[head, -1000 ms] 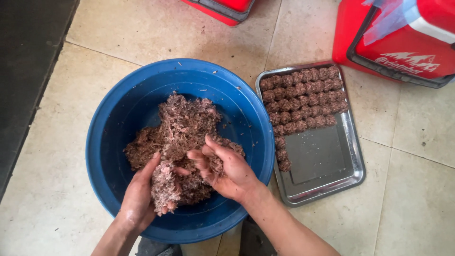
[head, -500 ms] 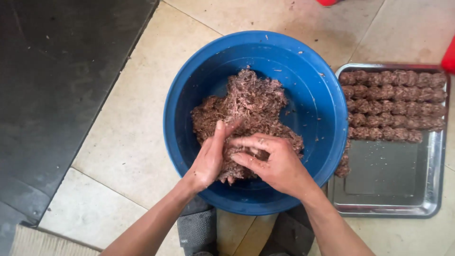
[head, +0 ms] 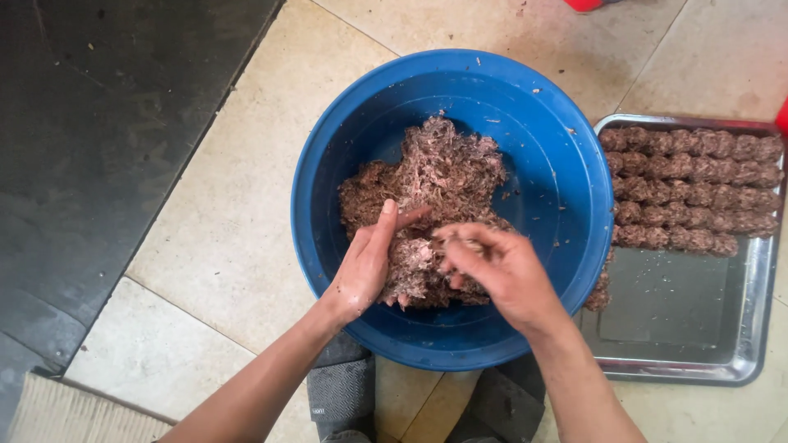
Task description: Shaping a meat mixture into small cylindrical portions and arranging them on a metal tray.
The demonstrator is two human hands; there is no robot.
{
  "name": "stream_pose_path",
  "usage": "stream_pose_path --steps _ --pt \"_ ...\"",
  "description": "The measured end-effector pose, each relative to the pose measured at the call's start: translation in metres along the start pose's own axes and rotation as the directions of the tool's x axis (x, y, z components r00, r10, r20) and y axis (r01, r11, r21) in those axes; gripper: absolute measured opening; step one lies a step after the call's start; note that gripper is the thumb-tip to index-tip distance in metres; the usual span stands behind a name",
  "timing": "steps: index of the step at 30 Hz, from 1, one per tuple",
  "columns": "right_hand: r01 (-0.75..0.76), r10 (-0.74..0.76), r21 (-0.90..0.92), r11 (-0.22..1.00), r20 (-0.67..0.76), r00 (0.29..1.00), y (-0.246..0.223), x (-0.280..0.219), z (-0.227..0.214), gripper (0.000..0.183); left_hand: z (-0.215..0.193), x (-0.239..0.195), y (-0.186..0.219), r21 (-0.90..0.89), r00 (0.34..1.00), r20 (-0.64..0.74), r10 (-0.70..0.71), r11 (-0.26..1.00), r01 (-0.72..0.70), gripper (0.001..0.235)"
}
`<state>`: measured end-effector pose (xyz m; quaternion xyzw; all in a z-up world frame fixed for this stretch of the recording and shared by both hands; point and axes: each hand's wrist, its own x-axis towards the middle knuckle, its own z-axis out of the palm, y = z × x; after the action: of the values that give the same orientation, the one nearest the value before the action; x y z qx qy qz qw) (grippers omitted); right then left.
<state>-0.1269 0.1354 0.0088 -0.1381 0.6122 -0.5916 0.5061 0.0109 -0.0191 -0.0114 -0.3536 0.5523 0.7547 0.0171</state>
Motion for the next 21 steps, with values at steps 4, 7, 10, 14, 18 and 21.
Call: stream_pose_path --steps 4,7,10,14,18,21 --pt "0.135 -0.112 -0.31 0.941 0.092 0.99 -0.019 -0.007 0.026 0.041 0.005 -0.004 0.001 -0.05 1.0 -0.011 -0.003 0.999 0.002 0.061" --pt "0.233 -0.246 -0.385 0.893 0.017 0.969 -0.017 -0.007 0.023 0.019 0.002 0.0 -0.007 0.074 1.0 0.007 -0.014 0.997 0.013 0.062" --pt "0.191 -0.206 -0.198 0.961 -0.058 0.977 -0.004 -0.005 0.002 0.016 0.002 0.0 -0.009 -0.044 0.998 -0.032 -0.05 0.998 0.048 0.062" --pt "0.08 -0.046 0.368 0.926 -0.1 0.994 0.01 0.001 -0.026 0.024 0.003 -0.003 0.001 -0.1 0.991 -0.078 -0.107 0.99 0.099 0.064" --pt "-0.12 0.209 0.588 0.8 -0.086 0.974 0.011 0.001 -0.024 0.031 0.0 0.014 -0.018 -0.097 0.992 -0.071 -0.107 0.99 0.1 0.063" --pt "-0.058 0.156 0.511 0.858 -0.152 0.976 0.018 0.003 -0.012 0.012 -0.001 0.016 -0.028 -0.141 0.988 -0.112 -0.107 0.986 0.091 0.064"
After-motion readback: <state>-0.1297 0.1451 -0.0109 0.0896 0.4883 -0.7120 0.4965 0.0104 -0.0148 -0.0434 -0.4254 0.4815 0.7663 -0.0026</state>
